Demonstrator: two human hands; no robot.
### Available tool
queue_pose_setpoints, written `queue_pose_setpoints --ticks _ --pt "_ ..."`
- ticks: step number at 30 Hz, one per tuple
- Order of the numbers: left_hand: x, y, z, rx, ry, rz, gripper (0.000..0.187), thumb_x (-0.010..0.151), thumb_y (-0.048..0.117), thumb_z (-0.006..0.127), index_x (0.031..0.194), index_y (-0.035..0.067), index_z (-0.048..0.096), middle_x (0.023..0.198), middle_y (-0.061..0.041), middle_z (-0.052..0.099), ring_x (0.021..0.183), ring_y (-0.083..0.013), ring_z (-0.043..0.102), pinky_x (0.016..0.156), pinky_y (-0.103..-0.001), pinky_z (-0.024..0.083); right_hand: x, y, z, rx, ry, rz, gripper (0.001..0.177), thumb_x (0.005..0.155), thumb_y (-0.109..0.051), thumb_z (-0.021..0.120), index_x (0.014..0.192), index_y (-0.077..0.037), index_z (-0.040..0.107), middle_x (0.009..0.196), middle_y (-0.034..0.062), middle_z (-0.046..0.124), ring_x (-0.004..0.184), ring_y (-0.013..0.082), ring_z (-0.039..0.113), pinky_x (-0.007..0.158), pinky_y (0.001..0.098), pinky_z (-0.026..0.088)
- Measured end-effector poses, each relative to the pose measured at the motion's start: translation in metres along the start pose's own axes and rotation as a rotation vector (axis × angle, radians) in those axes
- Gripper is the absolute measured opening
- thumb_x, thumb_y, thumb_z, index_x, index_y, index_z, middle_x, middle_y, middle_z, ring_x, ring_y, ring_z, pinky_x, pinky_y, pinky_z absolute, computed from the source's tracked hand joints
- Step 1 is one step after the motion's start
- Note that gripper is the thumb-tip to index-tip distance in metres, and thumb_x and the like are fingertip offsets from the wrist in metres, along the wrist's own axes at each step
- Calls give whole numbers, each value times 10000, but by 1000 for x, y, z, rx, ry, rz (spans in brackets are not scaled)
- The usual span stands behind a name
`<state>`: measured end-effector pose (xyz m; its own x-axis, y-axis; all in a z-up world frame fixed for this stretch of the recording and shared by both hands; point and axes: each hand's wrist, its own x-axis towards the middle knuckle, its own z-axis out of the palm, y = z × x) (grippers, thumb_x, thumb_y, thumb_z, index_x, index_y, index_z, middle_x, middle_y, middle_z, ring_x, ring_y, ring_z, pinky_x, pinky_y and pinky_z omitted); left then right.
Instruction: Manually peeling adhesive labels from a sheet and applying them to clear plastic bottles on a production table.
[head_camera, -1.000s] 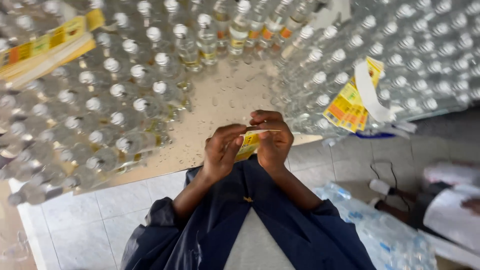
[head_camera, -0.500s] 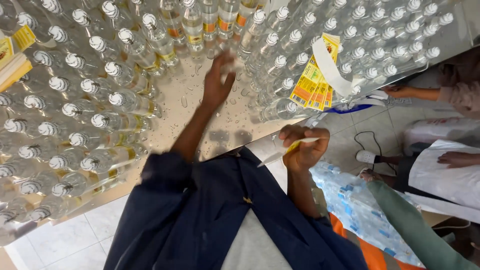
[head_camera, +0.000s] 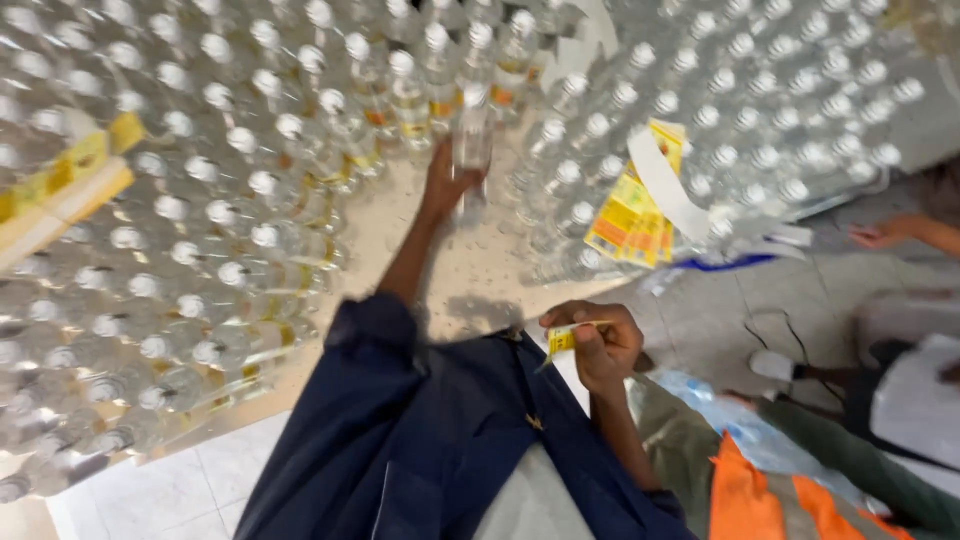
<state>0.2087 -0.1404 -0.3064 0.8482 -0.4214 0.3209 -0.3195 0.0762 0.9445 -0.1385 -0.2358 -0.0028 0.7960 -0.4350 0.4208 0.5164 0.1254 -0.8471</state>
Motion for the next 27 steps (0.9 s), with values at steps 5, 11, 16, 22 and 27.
queue_pose_setpoints --ticks 5,11,16,22,27 --pt "-100 216 -44 -568 116 -828 956 995 488 807 1718 169 269 1602 -235 527 1338 -533 602 1008 -666 532 33 64 -40 -441 -111 593 296 980 -247 890 964 -77 648 677 87 643 614 143 615 576 318 478" --pt "-150 290 -76 -537 141 -967 913 1006 475 668 1751 247 192 1447 -178 602 1159 -372 709 857 -567 683 104 67 49 -314 -856 749 194 1017 -175 829 1110 -22 756 813 143 765 796 165 724 751 372 569" --pt "-138 353 -95 -414 36 -882 957 1029 459 630 1779 284 63 1443 -203 538 1184 -341 609 901 -537 628 123 74 92 -366 -1151 777 228 997 -257 849 1074 -62 760 810 83 773 798 147 675 823 379 550" --pt "-135 377 -102 -378 6 -737 956 1057 659 554 1786 315 39 1566 -291 452 1321 -423 533 1025 -572 563 138 68 107 -432 -1225 633 207 968 -286 866 1037 -116 771 771 43 798 823 87 659 839 342 531" --pt "-128 389 -100 -373 1 -704 1099 995 736 516 1779 173 -11 1624 -440 323 1418 -599 471 1033 -654 495 137 63 102 -494 -1208 648 239 952 -295 898 1041 -111 775 814 46 821 864 129 712 875 373 550"
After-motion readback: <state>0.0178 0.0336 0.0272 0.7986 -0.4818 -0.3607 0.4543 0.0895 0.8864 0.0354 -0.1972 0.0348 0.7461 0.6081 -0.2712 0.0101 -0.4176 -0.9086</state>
